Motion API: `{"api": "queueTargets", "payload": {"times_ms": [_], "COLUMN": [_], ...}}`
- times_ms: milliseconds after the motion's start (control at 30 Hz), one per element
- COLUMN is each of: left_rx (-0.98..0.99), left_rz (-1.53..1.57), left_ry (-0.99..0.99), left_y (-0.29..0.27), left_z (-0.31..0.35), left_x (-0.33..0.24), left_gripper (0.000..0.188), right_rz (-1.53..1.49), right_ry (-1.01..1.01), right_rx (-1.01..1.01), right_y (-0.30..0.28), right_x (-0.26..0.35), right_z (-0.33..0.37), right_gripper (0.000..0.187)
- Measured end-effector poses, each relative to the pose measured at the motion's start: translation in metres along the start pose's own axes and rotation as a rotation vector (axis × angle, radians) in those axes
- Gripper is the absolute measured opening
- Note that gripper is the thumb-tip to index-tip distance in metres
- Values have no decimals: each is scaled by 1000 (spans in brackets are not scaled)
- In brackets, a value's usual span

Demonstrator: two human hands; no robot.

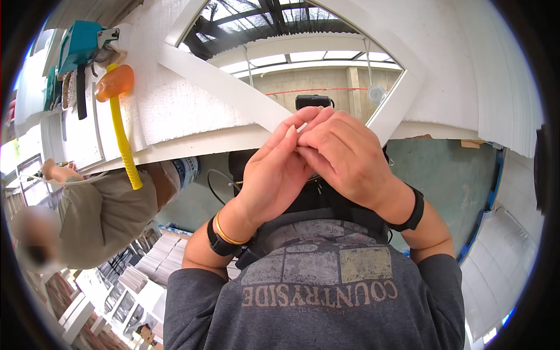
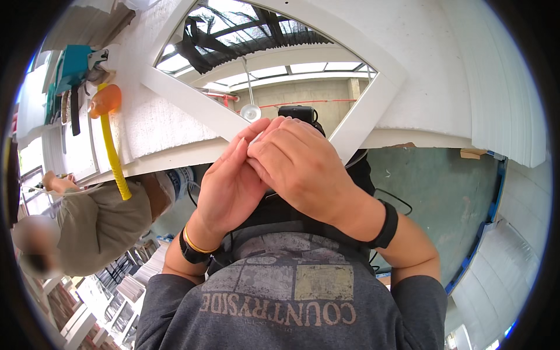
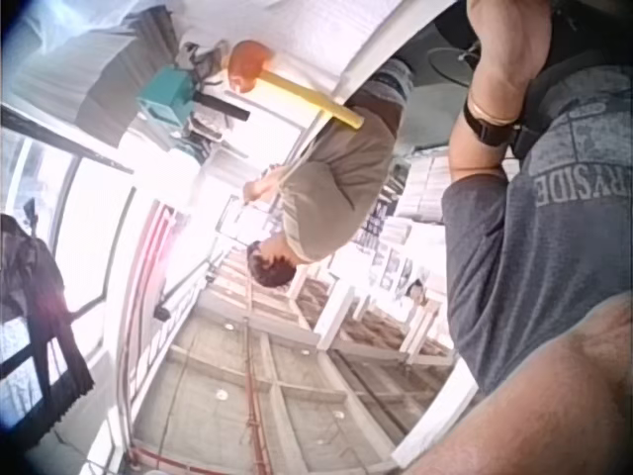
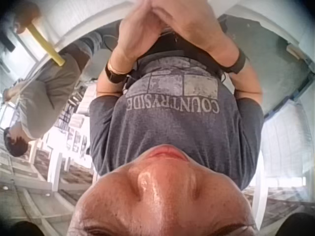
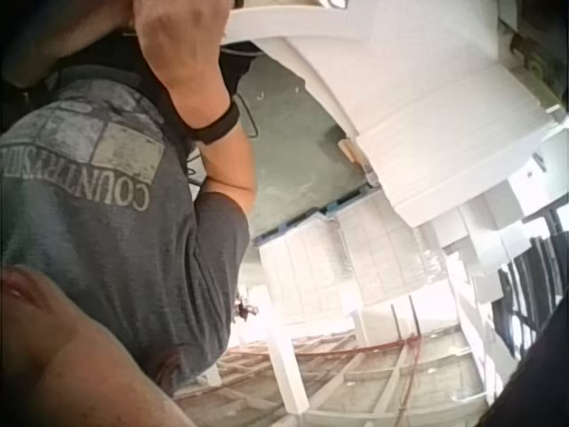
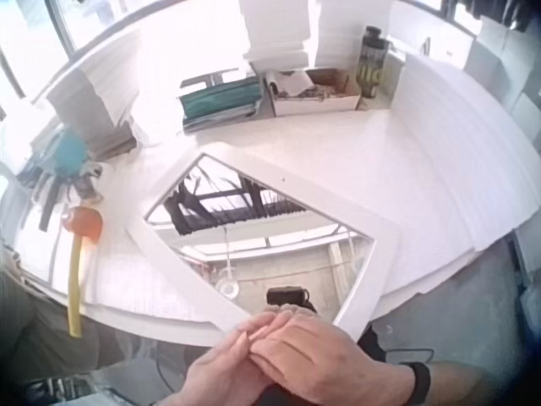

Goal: Assembling a mirrored cabinet door by placing a mirror into a white frame, cleaning it, and then securing a back panel with screws.

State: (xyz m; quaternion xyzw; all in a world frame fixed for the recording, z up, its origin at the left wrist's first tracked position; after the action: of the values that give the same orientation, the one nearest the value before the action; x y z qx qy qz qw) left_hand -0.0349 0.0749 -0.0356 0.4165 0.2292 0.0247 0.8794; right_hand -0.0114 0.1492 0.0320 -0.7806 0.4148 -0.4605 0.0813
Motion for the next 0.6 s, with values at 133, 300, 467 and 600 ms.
{"api": "queueTargets", "payload": {"times_ms": [133, 300, 467, 600], "left_rx": [-105, -3, -87, -73], "left_rz": [-293, -642, -781, -790], "left_ry": [83, 80, -125, -135], "left_y": [-12, -31, -60, -63], "left_z": [13, 26, 18, 8], "left_x": [-5, 1, 27, 34], "left_gripper": [41, 24, 18, 18], "right_rz": [-164, -11, 24, 33], "right_ry": [54, 4, -93, -140], "right_rx": [121, 258, 348, 391], "right_y": [-1, 14, 39, 44], "right_x": [-21, -45, -47, -47], "right_z": [-9, -31, -33, -28], "right_gripper": [10, 6, 6, 6]}}
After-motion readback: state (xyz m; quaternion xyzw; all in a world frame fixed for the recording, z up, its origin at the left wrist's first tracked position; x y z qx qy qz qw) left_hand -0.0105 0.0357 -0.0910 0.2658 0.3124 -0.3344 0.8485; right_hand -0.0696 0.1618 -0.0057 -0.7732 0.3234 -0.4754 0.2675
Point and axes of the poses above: each hand's wrist, its own z-axis away from the middle knuckle, its own y-axis out of the palm, x = y × z, the point moved 9 cm from there along -z, towards the middle knuckle, and after that the axes turned 11 degrees about -x, right-handed, at the moved point
